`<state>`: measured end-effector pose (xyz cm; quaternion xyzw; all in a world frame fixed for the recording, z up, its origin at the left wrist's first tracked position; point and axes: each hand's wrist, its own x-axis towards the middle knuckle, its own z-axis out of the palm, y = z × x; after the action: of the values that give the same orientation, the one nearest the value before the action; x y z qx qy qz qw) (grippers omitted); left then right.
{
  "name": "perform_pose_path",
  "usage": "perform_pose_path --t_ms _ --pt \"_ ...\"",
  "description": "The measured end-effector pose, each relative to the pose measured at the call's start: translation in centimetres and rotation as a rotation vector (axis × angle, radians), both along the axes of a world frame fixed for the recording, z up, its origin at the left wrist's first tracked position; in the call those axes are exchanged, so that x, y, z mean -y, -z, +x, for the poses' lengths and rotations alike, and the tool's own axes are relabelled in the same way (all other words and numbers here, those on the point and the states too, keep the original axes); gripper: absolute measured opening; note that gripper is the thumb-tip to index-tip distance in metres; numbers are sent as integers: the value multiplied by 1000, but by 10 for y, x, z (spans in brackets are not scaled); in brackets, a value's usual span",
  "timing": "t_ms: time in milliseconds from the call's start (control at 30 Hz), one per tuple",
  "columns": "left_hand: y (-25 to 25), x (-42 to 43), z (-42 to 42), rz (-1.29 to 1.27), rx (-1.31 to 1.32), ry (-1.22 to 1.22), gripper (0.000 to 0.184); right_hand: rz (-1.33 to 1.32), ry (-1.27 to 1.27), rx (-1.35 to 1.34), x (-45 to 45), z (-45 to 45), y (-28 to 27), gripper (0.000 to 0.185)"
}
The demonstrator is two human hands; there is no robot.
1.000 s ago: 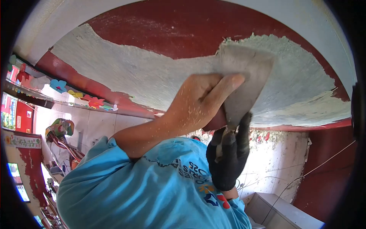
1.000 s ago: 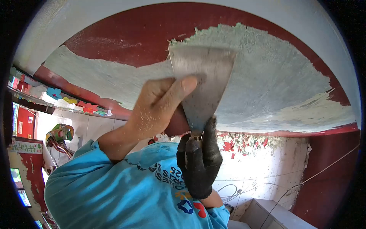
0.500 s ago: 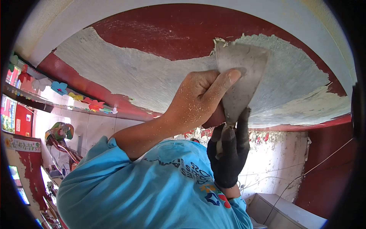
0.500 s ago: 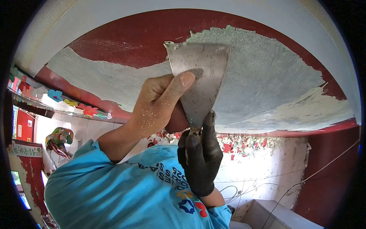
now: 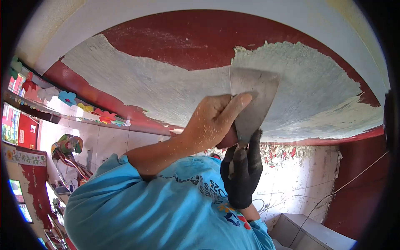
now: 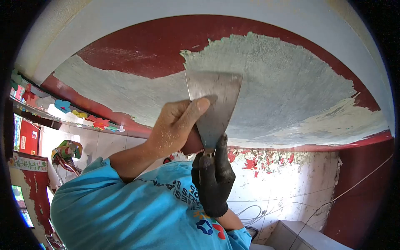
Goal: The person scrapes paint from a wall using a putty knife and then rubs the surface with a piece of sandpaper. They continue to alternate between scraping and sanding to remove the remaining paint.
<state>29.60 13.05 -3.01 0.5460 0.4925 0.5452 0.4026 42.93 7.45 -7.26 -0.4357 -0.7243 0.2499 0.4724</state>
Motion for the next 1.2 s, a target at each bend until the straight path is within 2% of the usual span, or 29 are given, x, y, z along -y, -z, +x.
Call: perform_pose_path --t_ms 33,67,100,133,167,200,233,267,300,333,367,400,433,467,600,700,733,767,833,867,900,933,1000,1133,1167,1200 --pt "2 0 -1 -22 1 11 47 -229 -29 -210 3 -2 -1 45" --pt "2 -1 -3 -19 -3 10 47 -461 -58 -419 5 -3 -2 45" --pt "-3 -1 -4 -26 5 13 46 -5 24 -35 -3 -4 1 47" --pt "-9 -2 -4 -37 17 15 46 -11 25 -32 -6 -5 -1 47" --pt "-14 -4 -2 -37 55 4 46 110 56 70 -8 -4 -8 36" --pt "-12 -4 0 -43 62 2 46 236 83 172 -8 -3 -12 35" --pt "-10 -4 1 -24 69 -10 46 -515 -64 -461 -1 -2 -10 33" --pt "-8 -4 0 0 71 -16 47 -515 -65 -465 3 -3 -9 33" --pt "-6 -3 -1 5 66 -15 47 -389 -48 -371 4 -4 -6 36" --pt "-2 1 -2 -31 29 -7 44 -260 -33 -277 4 -6 -3 48" --pt "-2 2 -4 -66 -7 -3 44 -33 6 -132 1 -8 7 50" --pt "-5 0 -5 -59 -11 -7 44 -26 2 -136 -1 -8 5 50" --pt "-8 -1 -6 -66 0 5 45 -227 -31 -264 0 -8 0 41" --pt "-11 -2 -6 -80 16 18 47 -435 -62 -386 3 -6 -5 39" --pt "-12 -3 -3 -24 40 -17 45 -477 -97 -383 -2 -1 -6 41" --pt "3 2 -3 -68 -9 -8 46 -417 -79 -305 3 -1 5 43" --pt "2 0 -6 -61 -13 -13 46 -363 -70 -269 2 -3 6 52" --pt "-1 1 -8 -98 -6 3 46 -472 -83 -375 3 -3 4 53" --pt "-13 1 -8 -147 17 21 45 -493 -80 -356 2 -6 -6 47" --pt "-14 1 -4 -155 23 18 45 -500 -83 -331 1 -6 -8 54" --pt "-16 0 1 -60 86 -12 44 -373 -63 -233 0 -7 -3 57" --pt "-16 0 2 36 144 -44 45 -375 -70 -232 1 -7 -3 57" --pt "-5 1 -4 -29 58 -39 49 -523 -55 -329 3 -8 -5 55" --pt "9 1 -8 -43 -38 -39 51 -584 -85 -377 6 -7 8 54" --pt "6 1 -9 -33 -23 -44 51 -420 -67 -305 3 -10 5 47" --pt "0 1 -8 -27 -5 -50 51 -261 -50 -228 1 -11 0 51"
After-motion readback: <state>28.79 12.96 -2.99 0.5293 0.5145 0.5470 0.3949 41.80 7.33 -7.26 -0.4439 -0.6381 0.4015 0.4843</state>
